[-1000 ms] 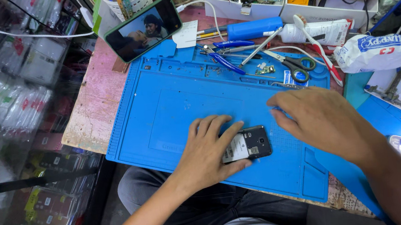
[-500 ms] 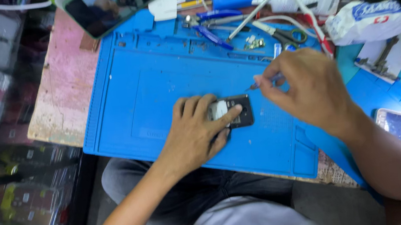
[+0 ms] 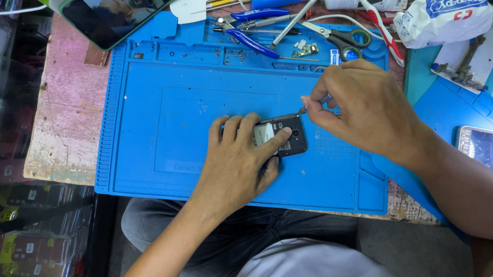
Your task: The person disassembles a mobile phone by hand and using a screwdriver and tweezers. They remove the back cover, unscrew internal screws, and carefully lift out the motherboard and other electronic parts one at a time on a blue mat.
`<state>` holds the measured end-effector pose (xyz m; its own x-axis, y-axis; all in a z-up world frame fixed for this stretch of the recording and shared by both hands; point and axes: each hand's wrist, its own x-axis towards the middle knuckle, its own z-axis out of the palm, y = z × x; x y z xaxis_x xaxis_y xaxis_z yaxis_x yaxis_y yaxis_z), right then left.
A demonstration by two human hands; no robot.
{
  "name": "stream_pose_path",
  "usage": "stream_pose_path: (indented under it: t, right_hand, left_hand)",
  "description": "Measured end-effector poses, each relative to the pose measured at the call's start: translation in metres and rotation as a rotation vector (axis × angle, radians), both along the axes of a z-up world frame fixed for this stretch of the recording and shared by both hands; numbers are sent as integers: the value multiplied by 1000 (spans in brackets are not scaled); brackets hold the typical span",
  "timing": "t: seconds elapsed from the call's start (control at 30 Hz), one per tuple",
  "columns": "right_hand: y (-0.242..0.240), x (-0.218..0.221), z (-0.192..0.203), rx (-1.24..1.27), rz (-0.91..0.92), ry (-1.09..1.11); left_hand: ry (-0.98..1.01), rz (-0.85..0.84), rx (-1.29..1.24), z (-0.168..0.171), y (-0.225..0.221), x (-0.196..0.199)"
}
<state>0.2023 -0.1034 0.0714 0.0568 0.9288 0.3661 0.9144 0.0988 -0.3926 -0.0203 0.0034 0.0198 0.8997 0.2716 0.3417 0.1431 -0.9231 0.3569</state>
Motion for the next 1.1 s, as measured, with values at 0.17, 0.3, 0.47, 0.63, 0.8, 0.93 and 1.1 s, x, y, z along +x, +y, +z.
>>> stream_pose_path:
  t: [0.17,0.3,0.47,0.63,0.8,0.93,1.1]
  right_hand:
    - [2,-3,-2,11,1,0]
    - [2,0,0,-2,0,-19]
    - [-2,3,3,-35,-17,-4]
    - [-2,2,1,-37,-12,-28]
    - [0,-9,7,9,4,-90]
    - [1,-13,17,74,170,-165]
    - [-1,-8,17,-69,71,-180]
  left_hand:
    - [-2,-6,-8,1,0,0]
    - [1,-4,-12,0,1,0]
    - [1,-3,-18,-1,1,0]
    - [4,-3,-12,-2,1,0]
    - [13,-4,-12,1,1,0]
    - [23,-8,-13,1,3,1]
    - [19,-25,-70,4,5,3]
